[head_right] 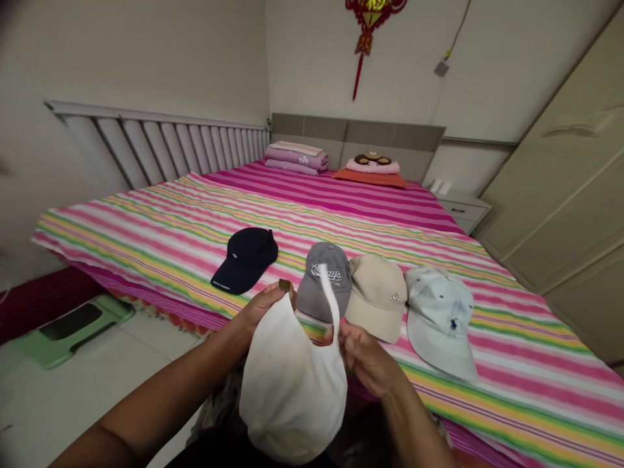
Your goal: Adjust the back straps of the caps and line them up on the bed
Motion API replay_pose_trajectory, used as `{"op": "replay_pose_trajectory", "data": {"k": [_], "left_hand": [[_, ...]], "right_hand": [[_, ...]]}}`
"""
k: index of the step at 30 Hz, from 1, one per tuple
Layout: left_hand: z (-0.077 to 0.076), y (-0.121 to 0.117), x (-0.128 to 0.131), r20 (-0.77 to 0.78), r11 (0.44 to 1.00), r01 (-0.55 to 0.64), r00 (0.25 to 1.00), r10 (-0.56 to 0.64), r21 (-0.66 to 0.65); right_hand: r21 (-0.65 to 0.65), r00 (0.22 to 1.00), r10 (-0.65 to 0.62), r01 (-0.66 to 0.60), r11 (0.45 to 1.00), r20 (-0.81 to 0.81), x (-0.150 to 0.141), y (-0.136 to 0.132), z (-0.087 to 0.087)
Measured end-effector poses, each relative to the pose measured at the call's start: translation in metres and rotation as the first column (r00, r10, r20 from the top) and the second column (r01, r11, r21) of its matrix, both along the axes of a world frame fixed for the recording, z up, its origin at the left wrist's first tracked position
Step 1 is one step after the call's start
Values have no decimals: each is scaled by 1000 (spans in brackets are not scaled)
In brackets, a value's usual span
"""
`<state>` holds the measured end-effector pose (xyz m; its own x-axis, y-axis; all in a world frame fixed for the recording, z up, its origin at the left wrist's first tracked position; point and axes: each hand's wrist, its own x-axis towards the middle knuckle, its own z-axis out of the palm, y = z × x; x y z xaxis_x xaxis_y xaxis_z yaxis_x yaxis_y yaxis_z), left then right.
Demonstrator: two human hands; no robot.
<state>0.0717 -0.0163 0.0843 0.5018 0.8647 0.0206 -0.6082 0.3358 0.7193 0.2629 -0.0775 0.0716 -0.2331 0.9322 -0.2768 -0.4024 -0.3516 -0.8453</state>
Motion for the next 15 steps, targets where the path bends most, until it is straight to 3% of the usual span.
{"op": "replay_pose_trajectory", "data": {"k": [3, 6, 11, 15], "left_hand": [[-1, 9, -10, -31, 998, -9, 999, 7, -58], [-18, 20, -25, -75, 986, 122, 989, -131, -111], [-76, 17, -46, -104, 946, 289, 947, -305, -148], [-123, -9, -54, 16, 915, 342, 938, -346, -214]], "right_hand": [[100, 958, 183, -164, 981, -220, -7, 2, -10], [141, 929, 113, -67, 988, -354, -11, 6, -5], [154, 935, 92, -41, 987, -342, -13, 15, 14], [79, 919, -93, 133, 988, -383, -12, 26, 20]]}}
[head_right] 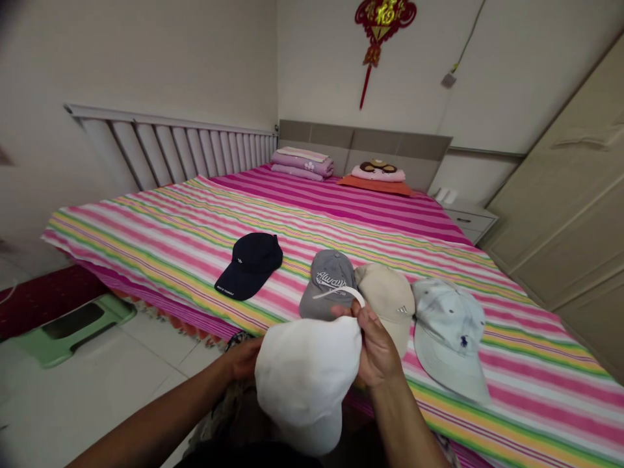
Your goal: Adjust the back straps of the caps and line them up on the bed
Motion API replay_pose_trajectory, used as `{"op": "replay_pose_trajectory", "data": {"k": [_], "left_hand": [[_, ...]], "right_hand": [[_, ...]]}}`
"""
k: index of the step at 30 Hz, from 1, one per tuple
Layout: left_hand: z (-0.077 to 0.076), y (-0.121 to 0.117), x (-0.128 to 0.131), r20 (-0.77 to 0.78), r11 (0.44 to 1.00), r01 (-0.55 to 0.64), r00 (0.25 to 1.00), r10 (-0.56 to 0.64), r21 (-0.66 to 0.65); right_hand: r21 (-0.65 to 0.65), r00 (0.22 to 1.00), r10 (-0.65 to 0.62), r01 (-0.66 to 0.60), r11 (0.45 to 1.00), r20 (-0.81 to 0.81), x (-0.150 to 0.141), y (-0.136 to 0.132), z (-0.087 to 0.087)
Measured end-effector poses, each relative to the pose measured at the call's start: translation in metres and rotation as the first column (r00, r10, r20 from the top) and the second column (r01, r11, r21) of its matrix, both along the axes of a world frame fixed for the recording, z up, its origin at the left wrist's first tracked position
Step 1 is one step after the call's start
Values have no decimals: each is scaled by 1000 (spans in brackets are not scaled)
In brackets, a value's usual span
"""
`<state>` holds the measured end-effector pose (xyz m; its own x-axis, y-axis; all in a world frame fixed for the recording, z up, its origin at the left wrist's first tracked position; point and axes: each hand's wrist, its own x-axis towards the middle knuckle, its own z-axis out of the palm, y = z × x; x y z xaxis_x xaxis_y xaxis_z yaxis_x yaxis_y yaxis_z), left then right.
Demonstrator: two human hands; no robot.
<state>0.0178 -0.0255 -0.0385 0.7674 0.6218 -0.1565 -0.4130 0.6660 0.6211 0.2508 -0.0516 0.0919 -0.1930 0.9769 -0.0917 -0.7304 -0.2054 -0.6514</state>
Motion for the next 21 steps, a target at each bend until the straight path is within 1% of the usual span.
{"op": "replay_pose_trajectory", "data": {"k": [3, 6, 9, 11, 13, 14, 15, 16, 18, 19, 21], "left_hand": [[-25, -24, 0, 147, 999, -43, 988, 44, -14], [-41, -44, 3, 202, 993, -106, 973, 113, -49], [-47, -54, 1, 213, 972, -216, 950, 230, -87], [-44, -51, -8, 215, 953, -290, 929, 303, -88], [-34, -39, -23, 214, 929, -363, 905, 369, -67], [-25, -29, -32, 209, 913, -404, 889, 406, -54], [-15, -18, -41, 201, 892, -450, 871, 448, -39], [-2, -5, -51, 201, 861, -509, 841, 502, -22], [29, 25, -68, 199, 773, -634, 758, 621, 3], [46, 40, -75, 206, 718, -695, 705, 679, 14], [76, 69, -85, 202, 626, -779, 619, 759, 34]], "right_hand": [[-91, 985, -159, 153, 984, -67, 0, 11, 3], [-158, 963, -257, 242, 957, -83, -2, 22, 3], [-173, 965, -262, 254, 952, -25, -3, 27, -7], [-128, 974, -225, 222, 967, -7, -1, 25, -20], [-99, 989, -148, 147, 984, 4, 2, 19, -36], [-111, 995, -94, 95, 989, 23, 4, 15, -45], [-139, 998, -46, 52, 989, 46, 5, 10, -54], [-172, 998, -11, 22, 985, 65, 6, 5, -62], [-228, 996, 27, -8, 974, 81, 6, -4, -78], [-252, 996, 38, -15, 968, 85, 6, -8, -85], [-295, 995, 52, -24, 955, 88, 4, -14, -97]]}}
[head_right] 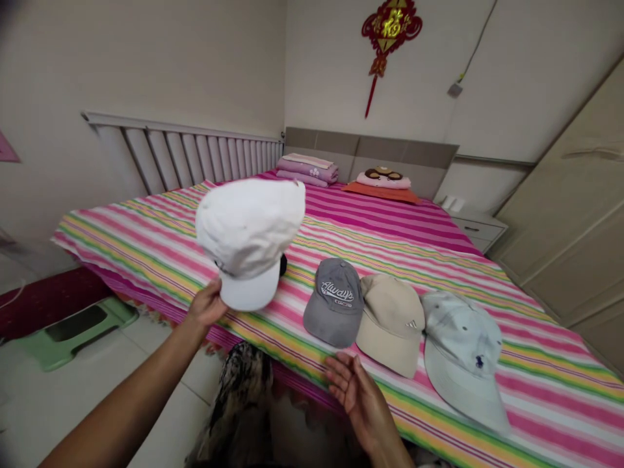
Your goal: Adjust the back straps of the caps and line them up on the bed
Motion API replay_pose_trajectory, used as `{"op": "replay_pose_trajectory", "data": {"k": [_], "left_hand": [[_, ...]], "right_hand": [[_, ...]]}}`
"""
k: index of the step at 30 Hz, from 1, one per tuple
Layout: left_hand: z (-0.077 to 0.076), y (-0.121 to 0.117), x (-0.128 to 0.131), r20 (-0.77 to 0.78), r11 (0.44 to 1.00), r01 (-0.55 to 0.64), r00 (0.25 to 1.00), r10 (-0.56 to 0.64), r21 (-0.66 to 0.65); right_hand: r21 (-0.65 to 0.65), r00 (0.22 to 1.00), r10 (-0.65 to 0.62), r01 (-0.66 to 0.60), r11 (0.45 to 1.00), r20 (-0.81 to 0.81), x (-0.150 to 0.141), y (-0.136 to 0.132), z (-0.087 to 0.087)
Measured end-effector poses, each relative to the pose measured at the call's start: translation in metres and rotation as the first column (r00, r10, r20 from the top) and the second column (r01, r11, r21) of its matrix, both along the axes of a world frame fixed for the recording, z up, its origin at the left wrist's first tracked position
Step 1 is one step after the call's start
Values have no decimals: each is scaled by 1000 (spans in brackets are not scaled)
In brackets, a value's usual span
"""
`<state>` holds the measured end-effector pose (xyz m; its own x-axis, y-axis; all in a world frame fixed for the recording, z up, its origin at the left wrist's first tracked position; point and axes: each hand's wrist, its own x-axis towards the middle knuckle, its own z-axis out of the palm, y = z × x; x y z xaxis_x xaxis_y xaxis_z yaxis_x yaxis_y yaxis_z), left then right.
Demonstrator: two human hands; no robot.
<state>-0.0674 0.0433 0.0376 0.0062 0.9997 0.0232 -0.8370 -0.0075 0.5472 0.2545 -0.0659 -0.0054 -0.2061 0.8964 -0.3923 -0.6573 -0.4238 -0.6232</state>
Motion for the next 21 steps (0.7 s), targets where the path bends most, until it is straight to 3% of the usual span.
{"op": "replay_pose_trajectory", "data": {"k": [2, 4, 7, 10, 15, 21], "left_hand": [[20, 23, -6, -22, 996, -86, 996, 85, -17], [25, 38, -10, -76, 980, -160, 985, 152, -120], [7, 46, -15, -189, 910, -243, 964, 187, -336], [-16, 47, -21, -255, 847, -291, 948, 192, -445], [-28, 46, -28, -346, 788, -384, 909, 232, -481], [-35, 37, -33, -483, 755, -479, 840, 247, -447]], "right_hand": [[-37, 1000, 0, 0, 999, 6, -1, -4, -9], [-70, 1000, -13, 13, 997, 11, 0, -6, -17], [-116, 999, -42, 43, 992, 16, 5, -5, -26], [-146, 998, -58, 61, 987, 26, 11, -1, -32], [-149, 997, -59, 67, 987, 57, 11, 3, -30], [-123, 988, -124, 134, 983, 89, 6, 8, -11]]}}
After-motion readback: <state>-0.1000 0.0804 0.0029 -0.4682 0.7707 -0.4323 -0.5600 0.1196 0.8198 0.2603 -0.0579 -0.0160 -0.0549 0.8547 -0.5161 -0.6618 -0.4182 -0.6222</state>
